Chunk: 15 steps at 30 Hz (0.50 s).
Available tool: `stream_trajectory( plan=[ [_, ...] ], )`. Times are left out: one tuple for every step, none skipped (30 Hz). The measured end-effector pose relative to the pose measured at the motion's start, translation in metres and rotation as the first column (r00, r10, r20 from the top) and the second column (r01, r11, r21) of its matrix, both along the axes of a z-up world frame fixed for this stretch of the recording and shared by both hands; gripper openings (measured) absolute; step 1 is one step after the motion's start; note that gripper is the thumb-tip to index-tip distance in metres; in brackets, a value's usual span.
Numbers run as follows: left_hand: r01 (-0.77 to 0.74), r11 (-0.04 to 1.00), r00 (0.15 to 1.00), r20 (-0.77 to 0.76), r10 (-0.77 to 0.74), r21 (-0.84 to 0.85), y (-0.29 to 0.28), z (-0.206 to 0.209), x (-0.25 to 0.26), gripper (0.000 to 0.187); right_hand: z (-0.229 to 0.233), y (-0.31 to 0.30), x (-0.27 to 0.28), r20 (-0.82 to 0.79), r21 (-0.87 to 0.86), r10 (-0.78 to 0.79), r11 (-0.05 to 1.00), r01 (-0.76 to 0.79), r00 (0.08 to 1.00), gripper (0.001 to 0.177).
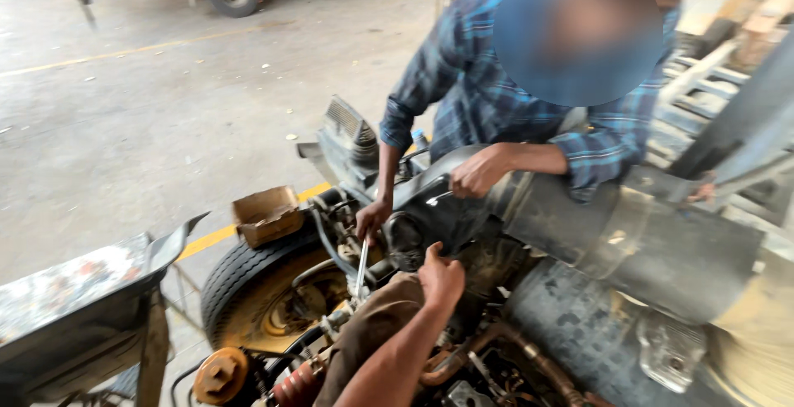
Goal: The person manipulates engine components, handles a screwdriver, and uses a wrench to work on an engine block in coordination with another person.
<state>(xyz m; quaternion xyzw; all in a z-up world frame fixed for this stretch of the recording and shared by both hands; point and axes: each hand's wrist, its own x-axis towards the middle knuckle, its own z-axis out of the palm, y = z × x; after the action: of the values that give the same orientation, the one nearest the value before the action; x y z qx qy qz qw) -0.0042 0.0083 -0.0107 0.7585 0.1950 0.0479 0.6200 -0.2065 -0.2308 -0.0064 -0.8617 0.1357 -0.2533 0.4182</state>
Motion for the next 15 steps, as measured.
stream_trajectory(
  plan=[
    [0.079,0.996,0.997,-0.016,-0.079,0.032,0.003,0.002,-0.001,0.057,0.007,0.007,0.005,0.002,0.0,-0.011,1.0,0.011,1.0,0.048],
    [0.093,0.995,0.996,-0.01,-0.092,0.031,0.003,0.005,-0.003,0.057,0.01,0.007,0.007,0.002,-0.004,-0.021,1.0,0.021,1.0,0.048],
    [-0.048,0.939,0.963,0.266,-0.047,0.34,0.007,0.008,-0.006,0.046,0.011,0.006,0.008,0.005,-0.002,-0.024,1.0,0.024,1.0,0.048],
    [-0.26,0.786,0.848,0.522,-0.092,0.561,0.011,0.013,-0.008,0.034,0.012,0.007,0.011,0.008,0.003,-0.027,1.0,0.027,1.0,0.048],
    [-0.255,0.787,0.844,0.527,-0.103,0.562,0.015,0.019,-0.008,0.034,0.011,0.001,0.011,0.009,0.005,-0.034,0.999,0.034,0.999,0.048],
    [-0.387,0.72,0.744,0.656,-0.125,0.576,0.021,0.024,-0.01,0.034,0.012,-0.001,0.013,0.012,0.009,-0.041,0.999,0.04,0.999,0.049],
    [-0.52,0.648,0.622,0.767,-0.159,0.556,0.025,0.031,-0.008,0.034,0.015,0.001,0.02,0.016,0.007,-0.048,0.999,0.048,0.999,0.049],
    [-0.518,0.652,0.613,0.772,-0.167,0.553,0.026,0.036,-0.007,0.034,0.015,-0.007,0.021,0.022,0.007,-0.053,0.999,0.053,0.998,0.049],
    [-0.425,0.718,0.693,0.708,-0.134,0.552,0.026,0.037,-0.009,0.026,0.018,-0.006,0.026,0.024,0.009,-0.065,0.998,0.065,0.998,0.049],
    [-0.33,0.777,0.767,0.632,-0.111,0.537,0.024,0.035,-0.011,0.018,0.02,-0.008,0.028,0.03,0.012,-0.078,0.997,0.078,0.996,0.049],
    [-0.324,0.777,0.763,0.635,-0.123,0.54,0.024,0.031,-0.014,0.018,0.021,-0.009,0.03,0.029,0.015,-0.083,0.996,0.083,0.996,0.049],
    [-0.135,0.866,0.927,0.37,-0.061,0.482,0.024,0.024,-0.017,0.012,0.022,-0.008,0.033,0.031,0.018,-0.088,0.996,0.087,0.996,0.049],
    [0.025,0.934,0.997,0.056,-0.048,0.355,0.023,0.016,-0.021,0.007,0.024,-0.009,0.033,0.03,0.02,-0.091,0.996,0.091,0.995,0.049],
    [0.034,0.932,0.997,0.057,-0.058,0.36,0.024,0.008,-0.023,0.007,0.025,-0.01,0.035,0.03,0.022,-0.1,0.995,0.099,0.995,0.049],
    [0.056,0.997,0.99,0.125,-0.061,0.049,0.023,0.003,-0.022,0.018,0.024,-0.018,0.03,0.027,0.018,-0.107,0.994,0.106,0.994,0.049]
  ],
)
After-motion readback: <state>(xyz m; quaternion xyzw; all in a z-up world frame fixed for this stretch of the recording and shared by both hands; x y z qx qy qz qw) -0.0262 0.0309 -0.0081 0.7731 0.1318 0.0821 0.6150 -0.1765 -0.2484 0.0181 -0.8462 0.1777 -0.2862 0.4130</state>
